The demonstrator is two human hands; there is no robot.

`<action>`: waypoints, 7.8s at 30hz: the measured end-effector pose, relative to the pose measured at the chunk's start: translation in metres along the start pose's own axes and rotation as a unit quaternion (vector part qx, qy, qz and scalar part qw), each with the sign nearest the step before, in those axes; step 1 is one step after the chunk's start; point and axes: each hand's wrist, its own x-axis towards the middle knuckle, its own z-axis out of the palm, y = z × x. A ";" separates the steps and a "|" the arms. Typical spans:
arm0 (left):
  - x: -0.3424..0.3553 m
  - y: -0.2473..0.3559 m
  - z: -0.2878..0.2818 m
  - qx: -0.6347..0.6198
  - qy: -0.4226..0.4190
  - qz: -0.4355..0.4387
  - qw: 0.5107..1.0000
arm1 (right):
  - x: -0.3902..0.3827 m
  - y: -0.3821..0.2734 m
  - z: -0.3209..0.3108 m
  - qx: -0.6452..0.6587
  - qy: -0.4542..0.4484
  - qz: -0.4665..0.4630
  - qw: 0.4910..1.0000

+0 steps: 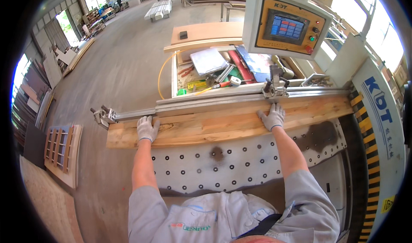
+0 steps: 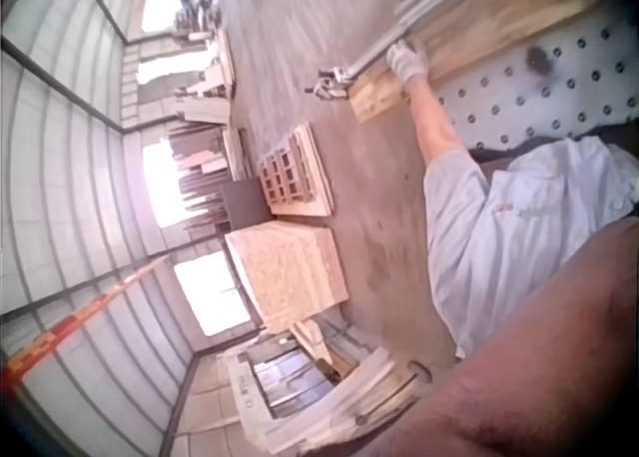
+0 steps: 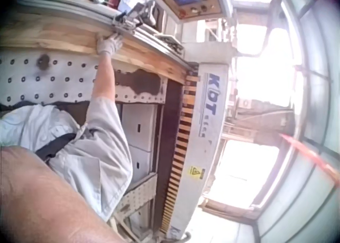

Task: The person unbundles a stack of wooden boards, handles them one at a time to arrange them on a machine table, and سپس feeds a single board into an automated edge-banding or processing machine by pressing buttons on a control panel and guiding the wood into the intake.

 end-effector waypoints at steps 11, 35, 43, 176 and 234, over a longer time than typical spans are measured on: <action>-0.023 -0.021 0.024 0.017 -0.039 -0.066 0.997 | -0.014 -0.005 -0.019 0.017 -0.052 -0.014 0.998; -0.157 -0.042 -0.039 0.020 -0.008 0.045 0.999 | -0.083 0.013 -0.041 0.036 0.019 -0.155 0.987; -0.191 -0.136 -0.070 -0.035 -0.020 0.049 0.998 | -0.175 -0.058 -0.033 0.008 0.052 -0.139 0.989; 0.078 -0.199 0.102 -0.908 0.067 -0.261 0.322 | -0.029 -0.391 0.025 0.092 0.100 -0.342 0.930; -0.974 0.313 -0.290 -0.215 -0.123 0.953 -0.177 | -1.091 -0.161 -0.226 -0.261 0.034 0.868 0.420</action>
